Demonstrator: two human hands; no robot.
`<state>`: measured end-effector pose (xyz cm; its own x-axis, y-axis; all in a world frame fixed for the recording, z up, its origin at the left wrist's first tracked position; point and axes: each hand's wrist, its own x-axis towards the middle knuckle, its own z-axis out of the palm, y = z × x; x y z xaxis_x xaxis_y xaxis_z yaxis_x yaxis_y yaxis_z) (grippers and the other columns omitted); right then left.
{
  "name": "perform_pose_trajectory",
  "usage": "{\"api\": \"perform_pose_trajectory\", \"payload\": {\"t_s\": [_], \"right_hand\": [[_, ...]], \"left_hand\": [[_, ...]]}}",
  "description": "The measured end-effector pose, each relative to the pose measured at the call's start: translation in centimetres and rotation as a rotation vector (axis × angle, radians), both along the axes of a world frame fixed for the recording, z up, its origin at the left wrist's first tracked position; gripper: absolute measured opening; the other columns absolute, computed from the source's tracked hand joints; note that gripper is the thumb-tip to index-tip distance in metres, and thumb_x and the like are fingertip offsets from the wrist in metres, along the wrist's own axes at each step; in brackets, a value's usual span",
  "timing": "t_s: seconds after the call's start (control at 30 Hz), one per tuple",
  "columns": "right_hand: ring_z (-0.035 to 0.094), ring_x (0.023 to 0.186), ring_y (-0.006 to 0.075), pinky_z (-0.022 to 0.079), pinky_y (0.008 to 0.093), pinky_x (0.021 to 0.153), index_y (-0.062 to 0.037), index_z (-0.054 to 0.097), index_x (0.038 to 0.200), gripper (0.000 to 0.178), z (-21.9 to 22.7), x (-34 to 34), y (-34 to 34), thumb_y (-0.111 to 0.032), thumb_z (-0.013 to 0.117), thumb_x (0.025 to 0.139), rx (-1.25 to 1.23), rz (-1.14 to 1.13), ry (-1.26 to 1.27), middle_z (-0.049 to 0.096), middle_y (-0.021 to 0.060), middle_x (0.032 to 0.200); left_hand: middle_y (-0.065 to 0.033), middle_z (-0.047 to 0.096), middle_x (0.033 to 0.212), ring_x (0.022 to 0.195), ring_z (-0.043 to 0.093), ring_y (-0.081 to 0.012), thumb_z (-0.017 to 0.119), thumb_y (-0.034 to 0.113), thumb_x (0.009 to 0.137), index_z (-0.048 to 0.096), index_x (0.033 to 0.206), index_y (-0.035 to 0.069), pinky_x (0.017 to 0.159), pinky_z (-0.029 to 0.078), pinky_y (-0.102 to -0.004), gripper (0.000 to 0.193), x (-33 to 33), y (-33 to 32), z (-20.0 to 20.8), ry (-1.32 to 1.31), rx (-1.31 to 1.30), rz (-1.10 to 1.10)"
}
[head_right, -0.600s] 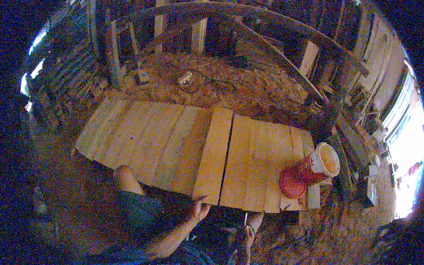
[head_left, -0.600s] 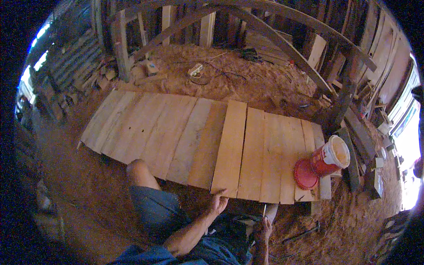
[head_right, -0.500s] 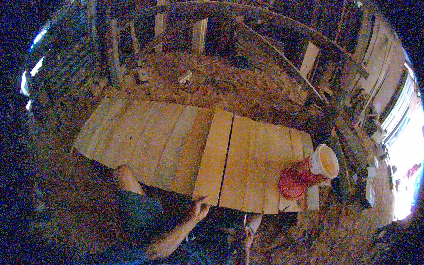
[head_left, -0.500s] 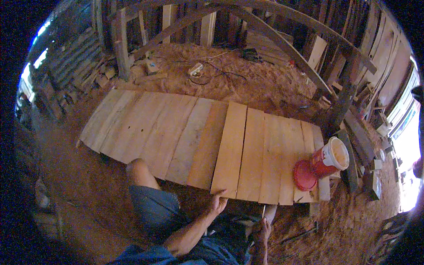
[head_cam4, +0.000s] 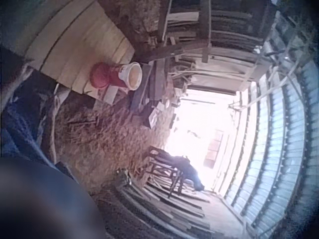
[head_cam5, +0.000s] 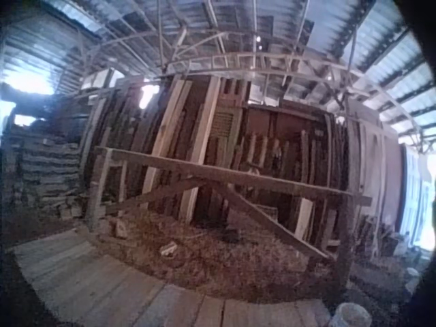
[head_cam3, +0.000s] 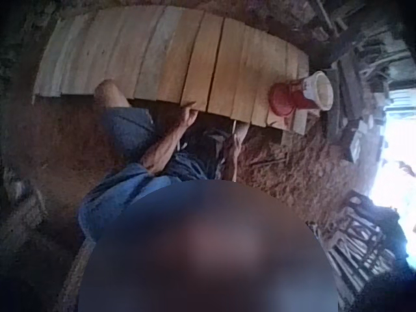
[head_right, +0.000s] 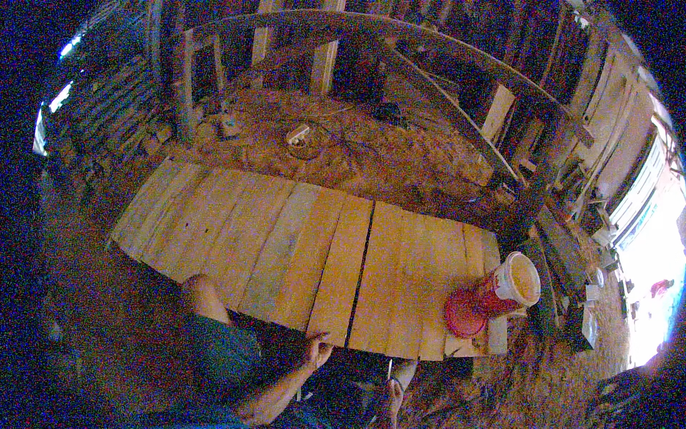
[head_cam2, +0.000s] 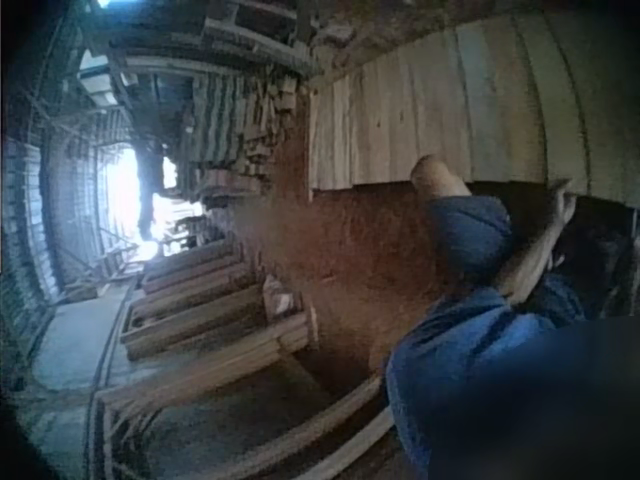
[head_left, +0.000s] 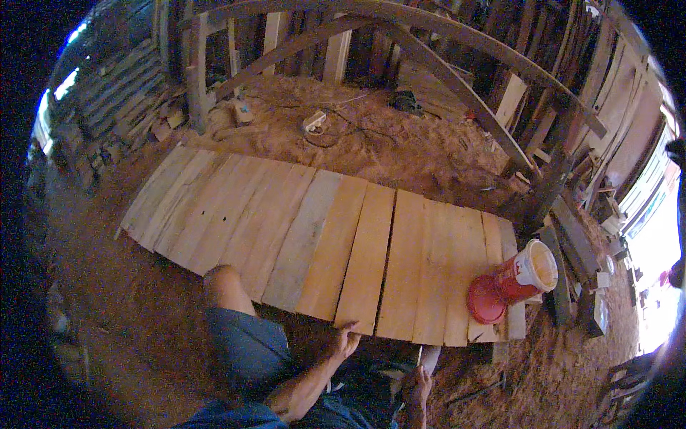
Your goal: The person sits on the floor and applies a liquid finish to a long wooden plank using a brush. They repeatedly dip the brush into a bucket and coat the plank, then place it on a workbench.
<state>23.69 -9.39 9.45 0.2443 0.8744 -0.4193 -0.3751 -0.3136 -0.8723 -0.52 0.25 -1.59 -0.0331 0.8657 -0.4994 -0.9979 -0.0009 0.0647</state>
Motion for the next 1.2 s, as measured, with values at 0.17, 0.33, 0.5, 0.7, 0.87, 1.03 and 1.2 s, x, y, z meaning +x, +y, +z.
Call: {"api": "perform_pose_trajectory", "payload": {"t_s": [0.17, 0.33, 0.5, 0.7, 0.87, 1.03, 1.2], "right_hand": [[0.036, 0.048, 0.0078, 0.031, 0.0268, 0.044, -0.0149, 0.05, 0.074, 0.029, -0.2, -0.3, 0.1, -0.025, 0.052, 0.101, -0.04, -0.091, 0.134, 0.04, -0.0056, 0.059], [0.036, 0.048, 0.0081, 0.031, 0.0264, 0.044, -0.0145, 0.051, 0.076, 0.027, 1.1, -0.4, -0.1, -0.025, 0.054, 0.101, -0.033, -0.035, 0.089, 0.04, -0.0054, 0.059], [0.034, 0.045, 0.0085, 0.03, 0.0265, 0.043, -0.0145, 0.05, 0.076, 0.027, 2.6, -1.2, 0.2, -0.026, 0.054, 0.101, -0.092, -0.041, -0.009, 0.038, -0.0052, 0.057], [0.034, 0.044, 0.0079, 0.028, 0.0273, 0.042, -0.0149, 0.05, 0.076, 0.028, 3.4, -1.4, 0.4, -0.029, 0.056, 0.1, -0.016, 0.015, 0.081, 0.036, -0.0058, 0.057], [0.033, 0.045, 0.0081, 0.028, 0.0277, 0.042, -0.016, 0.049, 0.075, 0.029, 2.6, -0.6, 0.1, -0.029, 0.055, 0.1, 0.025, 0.033, -0.14, 0.036, -0.0055, 0.057], [0.034, 0.045, 0.0082, 0.029, 0.0286, 0.042, -0.0166, 0.047, 0.075, 0.03, 1.2, -0.2, 0.0, -0.028, 0.054, 0.101, 0.004, 0.002, -0.019, 0.037, -0.0055, 0.057], [0.036, 0.045, 0.0087, 0.031, 0.0286, 0.042, -0.0164, 0.048, 0.076, 0.029, 0.4, 0.0, 0.0, -0.027, 0.053, 0.102, -0.033, -0.019, 0.104, 0.038, -0.0056, 0.058]], "left_hand": [[-0.006, 0.064, 0.116, 0.113, 0.059, -0.0236, 0.067, -0.014, 0.075, 0.06, 0.117, 0.009, 0.101, 0.051, -0.0405, 0.049, 0.3, 0.1, -2.0, 0.012, -0.046, 0.017], [-0.0061, 0.064, 0.115, 0.11, 0.061, -0.0235, 0.068, -0.014, 0.074, 0.059, 0.118, 0.009, 0.099, 0.052, -0.0398, 0.05, -0.1, 0.3, -2.6, 0.036, 0.084, -0.007], [-0.0064, 0.064, 0.114, 0.107, 0.062, -0.0224, 0.069, -0.012, 0.074, 0.059, 0.116, 0.008, 0.097, 0.053, -0.039, 0.048, -0.4, 0.2, -1.8, 0.078, -0.115, -0.052], [-0.0074, 0.064, 0.115, 0.108, 0.062, -0.0214, 0.069, -0.01, 0.075, 0.06, 0.114, 0.005, 0.097, 0.053, -0.0379, 0.043, -0.1, 0.7, -1.9, -0.126, -0.05, 0.03], [-0.0092, 0.066, 0.113, 0.103, 0.064, -0.0214, 0.07, -0.008, 0.077, 0.061, 0.11, 0.002, 0.09, 0.055, -0.0338, 0.036, 0.3, 0.7, -3.1, -0.094, 0.102, 0.079], [-0.0069, 0.07, 0.1, 0.09, 0.067, -0.0202, 0.07, -0.007, 0.078, 0.064, 0.101, 0.003, 0.079, 0.058, -0.0315, 0.026, -0.7, 0.4, -3.6, -0.123, 0.039, -0.1], [-0.0061, 0.069, 0.096, 0.088, 0.067, -0.0189, 0.07, -0.007, 0.079, 0.065, 0.1, 0.006, 0.074, 0.058, -0.0302, 0.025, -1.1, 0.5, -5.4, -0.246, -0.062, -0.153]]}}
